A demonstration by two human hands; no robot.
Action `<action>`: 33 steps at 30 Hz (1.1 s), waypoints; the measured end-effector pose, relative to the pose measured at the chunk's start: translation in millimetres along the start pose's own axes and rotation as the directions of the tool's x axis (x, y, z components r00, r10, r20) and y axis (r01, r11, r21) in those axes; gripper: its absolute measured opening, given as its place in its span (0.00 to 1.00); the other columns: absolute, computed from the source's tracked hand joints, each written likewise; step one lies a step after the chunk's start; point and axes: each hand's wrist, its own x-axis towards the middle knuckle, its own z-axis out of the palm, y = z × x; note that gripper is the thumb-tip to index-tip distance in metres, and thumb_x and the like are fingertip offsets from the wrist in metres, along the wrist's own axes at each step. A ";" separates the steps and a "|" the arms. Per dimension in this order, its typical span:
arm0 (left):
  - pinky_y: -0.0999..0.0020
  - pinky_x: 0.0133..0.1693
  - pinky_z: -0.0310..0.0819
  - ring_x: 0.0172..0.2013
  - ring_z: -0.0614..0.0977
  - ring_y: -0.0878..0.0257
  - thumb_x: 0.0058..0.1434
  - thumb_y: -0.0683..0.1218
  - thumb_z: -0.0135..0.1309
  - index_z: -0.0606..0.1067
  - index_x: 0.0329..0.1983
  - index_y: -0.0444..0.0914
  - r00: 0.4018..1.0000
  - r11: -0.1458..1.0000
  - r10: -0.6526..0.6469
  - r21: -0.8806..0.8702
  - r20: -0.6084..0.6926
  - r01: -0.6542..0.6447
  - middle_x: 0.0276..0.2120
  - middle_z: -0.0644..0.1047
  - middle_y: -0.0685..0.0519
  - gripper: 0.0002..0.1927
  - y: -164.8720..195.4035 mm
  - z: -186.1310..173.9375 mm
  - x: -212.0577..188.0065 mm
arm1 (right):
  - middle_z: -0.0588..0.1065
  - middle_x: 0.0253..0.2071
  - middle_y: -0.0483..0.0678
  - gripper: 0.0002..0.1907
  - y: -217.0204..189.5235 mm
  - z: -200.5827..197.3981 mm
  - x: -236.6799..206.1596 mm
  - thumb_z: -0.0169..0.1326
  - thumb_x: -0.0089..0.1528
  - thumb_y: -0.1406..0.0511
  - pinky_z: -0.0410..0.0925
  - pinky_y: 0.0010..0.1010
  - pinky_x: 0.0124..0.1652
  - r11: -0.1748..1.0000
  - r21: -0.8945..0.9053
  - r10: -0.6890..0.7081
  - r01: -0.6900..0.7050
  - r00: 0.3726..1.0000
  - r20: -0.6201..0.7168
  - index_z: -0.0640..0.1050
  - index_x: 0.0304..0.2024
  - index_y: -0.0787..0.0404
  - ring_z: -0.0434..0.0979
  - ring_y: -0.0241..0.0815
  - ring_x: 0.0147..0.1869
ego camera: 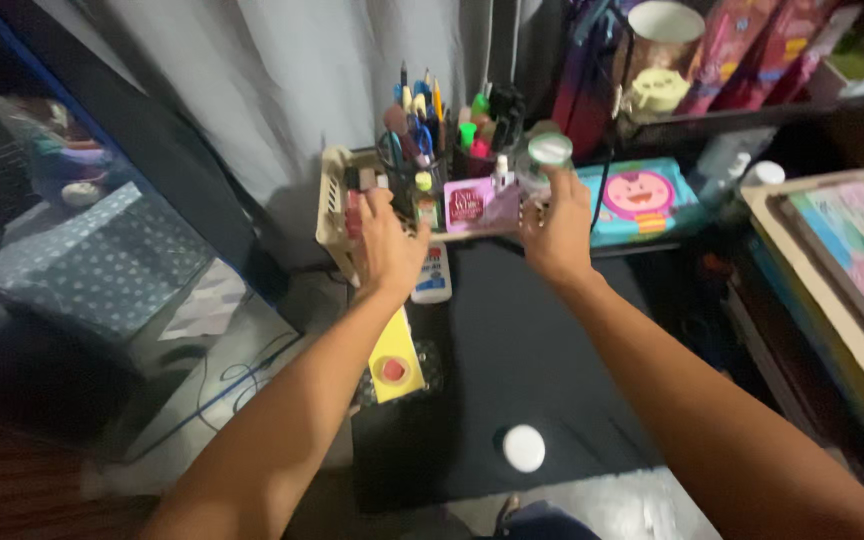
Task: The person clears items from a bedroom vanity shelf and desk, handling bottles, cosmetics, glue, a cup, a pouch, and scissors one at a time and rearranging them into the shelf baskets and trays. They then lift a large notebook and a paper envelope from the desk stack and reposition them on the shelf.
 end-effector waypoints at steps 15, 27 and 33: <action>0.49 0.62 0.63 0.59 0.70 0.40 0.58 0.41 0.58 0.66 0.64 0.34 0.969 0.971 0.240 0.029 -0.058 -0.239 0.58 0.69 0.40 0.30 -87.3 -48.6 -126.9 | 0.49 0.78 0.68 0.39 -47.5 -21.9 -162.2 0.51 0.63 0.75 0.54 0.52 0.72 0.993 -0.106 0.046 -0.047 0.999 -0.010 0.54 0.76 0.68 0.54 0.70 0.76; 0.50 0.66 0.61 0.65 0.69 0.41 0.60 0.40 0.55 0.68 0.68 0.35 0.877 0.875 0.464 -0.218 0.128 -0.431 0.65 0.70 0.40 0.30 -54.9 1.8 -195.5 | 0.53 0.77 0.66 0.40 -19.6 -85.6 -245.7 0.42 0.59 0.81 0.58 0.47 0.70 0.927 -0.224 0.281 -0.300 0.953 -0.112 0.56 0.75 0.66 0.60 0.66 0.74; 0.56 0.62 0.70 0.58 0.76 0.48 0.62 0.48 0.60 0.75 0.57 0.40 0.764 0.862 0.491 -0.364 0.419 -0.354 0.56 0.75 0.47 0.20 -17.1 19.5 -240.2 | 0.52 0.78 0.67 0.39 -10.2 -119.1 -285.3 0.39 0.62 0.82 0.58 0.46 0.69 0.904 -0.225 0.342 -0.364 0.930 -0.131 0.53 0.77 0.66 0.60 0.66 0.74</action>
